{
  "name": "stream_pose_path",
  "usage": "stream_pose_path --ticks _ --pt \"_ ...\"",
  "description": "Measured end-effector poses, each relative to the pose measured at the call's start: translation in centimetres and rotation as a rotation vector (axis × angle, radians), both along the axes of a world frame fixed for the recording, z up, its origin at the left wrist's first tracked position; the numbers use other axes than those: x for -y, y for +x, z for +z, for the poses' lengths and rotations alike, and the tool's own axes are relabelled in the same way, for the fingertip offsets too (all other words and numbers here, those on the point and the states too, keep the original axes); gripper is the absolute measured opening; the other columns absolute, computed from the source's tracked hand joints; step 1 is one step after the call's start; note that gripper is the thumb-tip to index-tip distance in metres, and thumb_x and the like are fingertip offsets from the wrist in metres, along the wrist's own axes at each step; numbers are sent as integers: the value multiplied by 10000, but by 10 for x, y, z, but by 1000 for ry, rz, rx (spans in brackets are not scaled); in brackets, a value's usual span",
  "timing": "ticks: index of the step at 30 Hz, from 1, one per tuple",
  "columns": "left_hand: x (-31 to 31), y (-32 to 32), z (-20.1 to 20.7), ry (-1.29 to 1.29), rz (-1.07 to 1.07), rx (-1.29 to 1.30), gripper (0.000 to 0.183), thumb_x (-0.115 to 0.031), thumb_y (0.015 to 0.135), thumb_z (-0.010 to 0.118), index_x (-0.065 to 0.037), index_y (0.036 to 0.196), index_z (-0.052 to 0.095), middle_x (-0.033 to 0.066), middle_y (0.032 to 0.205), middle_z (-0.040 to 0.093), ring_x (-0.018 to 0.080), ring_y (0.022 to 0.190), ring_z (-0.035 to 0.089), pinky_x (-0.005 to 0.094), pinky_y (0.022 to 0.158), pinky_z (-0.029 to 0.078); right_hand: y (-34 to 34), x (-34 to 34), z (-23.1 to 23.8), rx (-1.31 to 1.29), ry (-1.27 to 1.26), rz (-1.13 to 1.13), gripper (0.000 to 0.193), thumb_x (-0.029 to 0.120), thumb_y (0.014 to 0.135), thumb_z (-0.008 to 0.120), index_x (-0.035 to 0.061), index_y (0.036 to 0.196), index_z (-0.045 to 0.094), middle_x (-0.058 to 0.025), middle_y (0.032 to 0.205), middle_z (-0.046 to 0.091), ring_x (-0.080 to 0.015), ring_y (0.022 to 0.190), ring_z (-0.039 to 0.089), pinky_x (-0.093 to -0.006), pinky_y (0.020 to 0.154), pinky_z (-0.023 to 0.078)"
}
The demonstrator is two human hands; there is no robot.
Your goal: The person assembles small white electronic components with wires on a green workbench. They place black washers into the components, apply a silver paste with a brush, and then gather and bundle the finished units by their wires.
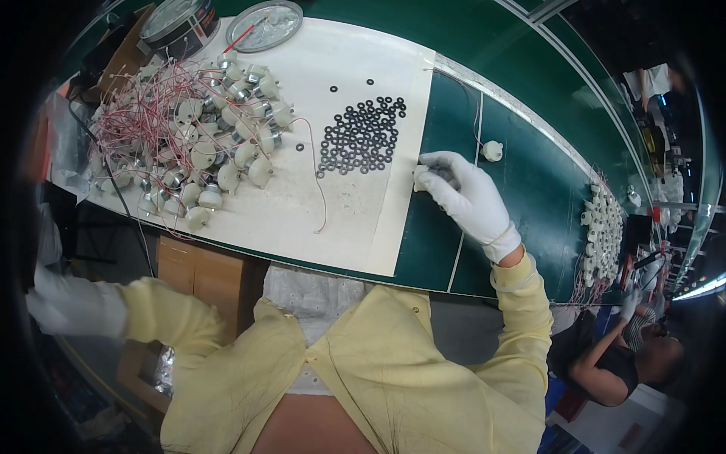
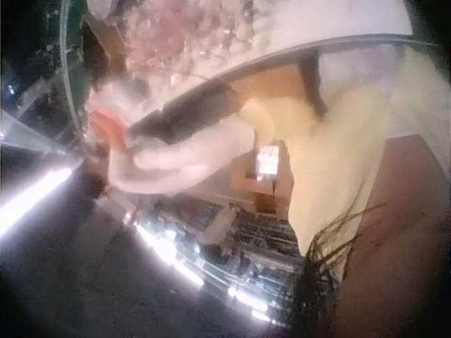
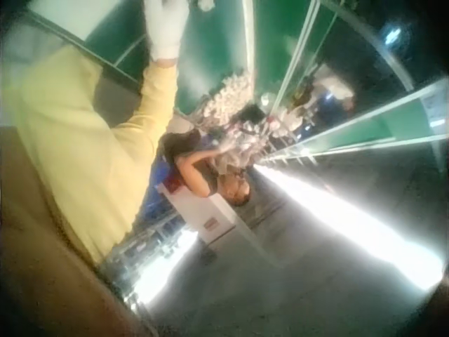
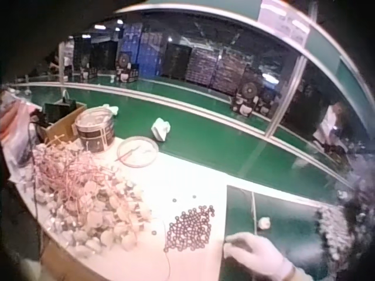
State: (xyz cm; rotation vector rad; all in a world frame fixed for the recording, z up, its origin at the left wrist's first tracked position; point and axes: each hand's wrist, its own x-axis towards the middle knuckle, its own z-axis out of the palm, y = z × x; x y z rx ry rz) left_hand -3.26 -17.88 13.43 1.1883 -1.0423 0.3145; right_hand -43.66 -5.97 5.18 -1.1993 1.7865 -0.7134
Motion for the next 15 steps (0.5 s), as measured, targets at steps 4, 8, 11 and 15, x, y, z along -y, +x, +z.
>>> stream_pose_path --ticks 4,8,11,15 --pt "-33 -52 -67 86 -708 294 410 -129 826 661 71 1183 642 207 1223 626 329 1101 621 424 978 491 1 6 0 235 -14 -30 398 190 996 584 -49 1307 518 -53 1095 649 -87 967 601 -231 773 484" --pt "-29 -87 -115 451 -751 603 356 -142 740 725 -115 1095 697 83 1080 656 319 1000 608 445 844 447 8 12 -4 207 -36 -31 406 160 998 574 -56 1333 496 -54 1111 642 -87 978 593 -222 788 476" --pt "-31 -88 -126 530 -657 719 389 -158 761 719 -125 1148 692 75 1142 647 319 1101 579 429 925 414 9 16 -6 105 -71 -14 373 130 997 567 -51 1320 519 -48 1069 665 -86 940 611 -220 779 487" --pt "-29 -91 -129 559 -637 744 384 -165 759 727 -148 1142 699 45 1138 656 277 1103 587 408 887 406 16 25 -5 -134 -162 71 327 97 981 578 -48 1274 567 -61 985 701 -100 876 653 -232 760 517"
